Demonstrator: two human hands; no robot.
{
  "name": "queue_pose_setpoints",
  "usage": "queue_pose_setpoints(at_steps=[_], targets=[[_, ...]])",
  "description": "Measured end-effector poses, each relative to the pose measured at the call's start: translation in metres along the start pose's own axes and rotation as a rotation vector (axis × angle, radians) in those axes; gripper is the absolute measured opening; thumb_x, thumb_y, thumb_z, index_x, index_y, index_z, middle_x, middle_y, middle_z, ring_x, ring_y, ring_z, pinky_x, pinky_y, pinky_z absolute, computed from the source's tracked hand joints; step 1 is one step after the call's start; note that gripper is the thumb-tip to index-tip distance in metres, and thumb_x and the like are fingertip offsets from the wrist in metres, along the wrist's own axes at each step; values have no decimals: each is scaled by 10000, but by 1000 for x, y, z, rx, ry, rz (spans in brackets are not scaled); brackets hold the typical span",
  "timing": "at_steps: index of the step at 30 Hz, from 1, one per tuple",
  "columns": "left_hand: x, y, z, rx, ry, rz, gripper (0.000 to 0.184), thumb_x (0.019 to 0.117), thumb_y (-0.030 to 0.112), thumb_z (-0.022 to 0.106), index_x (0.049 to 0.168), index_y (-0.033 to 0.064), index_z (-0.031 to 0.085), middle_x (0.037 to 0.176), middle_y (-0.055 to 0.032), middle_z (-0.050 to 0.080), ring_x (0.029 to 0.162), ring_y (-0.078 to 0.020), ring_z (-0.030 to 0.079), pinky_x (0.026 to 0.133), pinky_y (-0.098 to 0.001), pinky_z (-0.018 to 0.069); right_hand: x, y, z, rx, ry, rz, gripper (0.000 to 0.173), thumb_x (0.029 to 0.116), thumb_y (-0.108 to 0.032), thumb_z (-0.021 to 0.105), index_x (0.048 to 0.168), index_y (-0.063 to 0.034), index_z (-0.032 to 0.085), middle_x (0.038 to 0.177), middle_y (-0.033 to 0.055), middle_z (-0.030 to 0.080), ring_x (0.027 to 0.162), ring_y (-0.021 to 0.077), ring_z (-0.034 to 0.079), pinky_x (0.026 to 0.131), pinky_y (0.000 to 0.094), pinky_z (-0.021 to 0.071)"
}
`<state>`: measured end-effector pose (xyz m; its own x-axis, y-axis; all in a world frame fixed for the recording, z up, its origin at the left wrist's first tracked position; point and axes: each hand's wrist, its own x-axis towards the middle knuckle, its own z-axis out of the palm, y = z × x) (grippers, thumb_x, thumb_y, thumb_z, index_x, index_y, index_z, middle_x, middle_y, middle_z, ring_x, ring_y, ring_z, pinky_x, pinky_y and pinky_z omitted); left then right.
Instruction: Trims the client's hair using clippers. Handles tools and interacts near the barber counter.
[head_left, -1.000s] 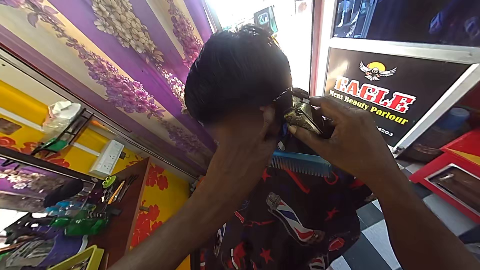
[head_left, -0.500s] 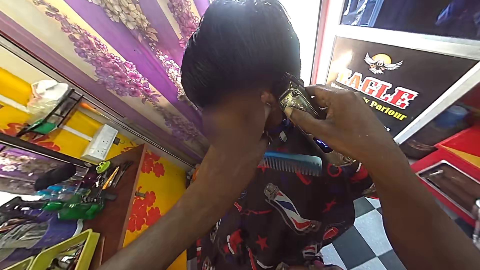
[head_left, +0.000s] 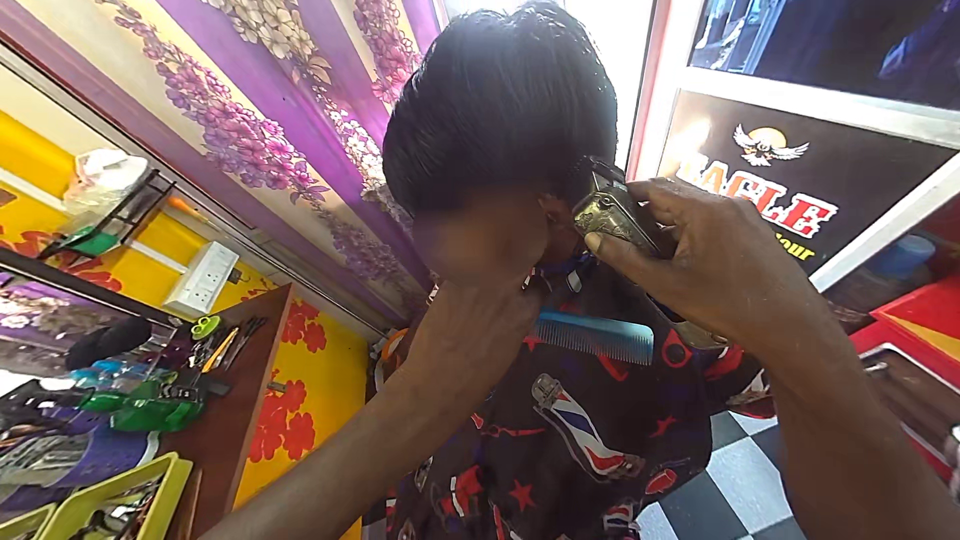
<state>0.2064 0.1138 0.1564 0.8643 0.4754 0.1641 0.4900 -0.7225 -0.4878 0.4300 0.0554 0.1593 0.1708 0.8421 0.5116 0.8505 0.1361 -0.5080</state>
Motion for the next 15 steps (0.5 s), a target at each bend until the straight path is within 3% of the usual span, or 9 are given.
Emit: queue_pose_setpoints(at_steps=[4, 8, 11, 15], targets=[[0, 0, 1, -15, 18, 7, 352, 862, 3, 743, 1185, 143, 739, 1674, -60, 285, 1010, -296, 635, 664, -406, 529, 5, -1, 2, -41, -19, 40, 471, 915, -589, 616, 1122, -171, 682, 830, -21, 688, 706, 123, 660, 592, 379, 526], [0, 0, 2, 3, 29, 9, 405, 874, 13, 735, 1241, 183, 721, 1649, -81, 318, 991, -291, 622, 658, -395, 518, 7, -6, 4, -27, -4, 2, 495, 911, -599, 615, 1160, -177, 687, 877, -41, 707, 732, 78, 670, 610, 329, 547], [0, 0, 2, 30, 35, 3, 381, 883, 5, 724, 1219, 185, 727, 1631, -93, 354, 989, -296, 635, 656, -401, 520, 7, -12, 6, -18, 10, -2, 512, 906, -608, 615, 1158, -169, 687, 894, -29, 697, 733, 85, 664, 607, 319, 542], [-2, -1, 6, 19, 57, 8, 382, 895, 7, 705, 1222, 203, 731, 1540, -106, 467, 941, -288, 636, 630, -386, 510, 8, -20, 8, -18, 26, -31, 502, 898, -608, 618, 1150, -179, 680, 808, -42, 671, 689, 94, 647, 574, 333, 524]])
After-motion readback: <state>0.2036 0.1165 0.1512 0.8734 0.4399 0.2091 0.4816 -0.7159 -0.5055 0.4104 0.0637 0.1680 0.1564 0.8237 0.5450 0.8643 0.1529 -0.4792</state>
